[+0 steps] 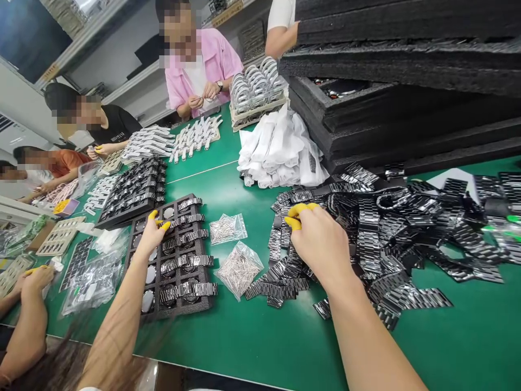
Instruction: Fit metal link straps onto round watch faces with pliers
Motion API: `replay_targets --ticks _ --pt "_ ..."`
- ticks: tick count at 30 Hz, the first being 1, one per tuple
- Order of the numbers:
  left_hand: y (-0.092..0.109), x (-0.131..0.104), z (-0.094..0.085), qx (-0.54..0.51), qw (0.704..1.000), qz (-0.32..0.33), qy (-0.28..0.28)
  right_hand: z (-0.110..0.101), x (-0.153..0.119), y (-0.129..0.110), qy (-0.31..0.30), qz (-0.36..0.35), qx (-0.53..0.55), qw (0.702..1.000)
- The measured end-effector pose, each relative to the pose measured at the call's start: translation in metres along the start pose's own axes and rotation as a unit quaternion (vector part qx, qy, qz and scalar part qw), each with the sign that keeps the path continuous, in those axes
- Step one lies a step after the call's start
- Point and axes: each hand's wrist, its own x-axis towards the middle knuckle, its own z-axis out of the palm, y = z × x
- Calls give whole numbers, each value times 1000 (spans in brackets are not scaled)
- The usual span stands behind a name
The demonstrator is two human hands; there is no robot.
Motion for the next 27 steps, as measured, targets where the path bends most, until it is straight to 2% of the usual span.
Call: replay_targets --ticks 4,7,9,11,13,15,17,18,19,20,22,23,25,27 --pt "6 -4 -6 122 992 42 -5 3 -1 -4 40 -16 153 987" --pt "17 -14 -16 162 984 68 -40 -4 -4 -5 3 -44 322 946" --pt "30 -33 -19 166 980 92 -53 -17 -9 -9 -45 -75 402 911" --pt "51 -65 -15 144 977 133 -79 -33 -18 -17 -70 -123 459 877" --pt "79 -108 0 57 956 226 -176 -46 -29 -30 -61 -161 521 836" --pt "109 -151 23 -36 907 308 -284 -51 -40 -43 -49 -172 584 792" --pt "134 -185 47 -104 858 331 -378 -47 -47 -53 -63 -156 621 765" --pt "141 -197 57 -125 841 309 -427 -41 -48 -56 -80 -142 625 763" --pt "145 -205 64 -149 830 261 -469 -34 -47 -57 -95 -123 619 770" --pt "144 -209 69 -177 819 198 -508 -26 -45 -57 -110 -103 600 786" --pt "133 -207 70 -242 795 66 -552 -9 -37 -54 -140 -70 519 840" --pt "125 -202 68 -279 786 17 -551 -1 -33 -52 -172 -66 451 873" --pt "111 -189 59 -347 791 -25 -504 13 -29 -50 -256 -92 282 920" --pt "104 -175 53 -406 810 -26 -422 24 -31 -53 -315 -132 125 931"
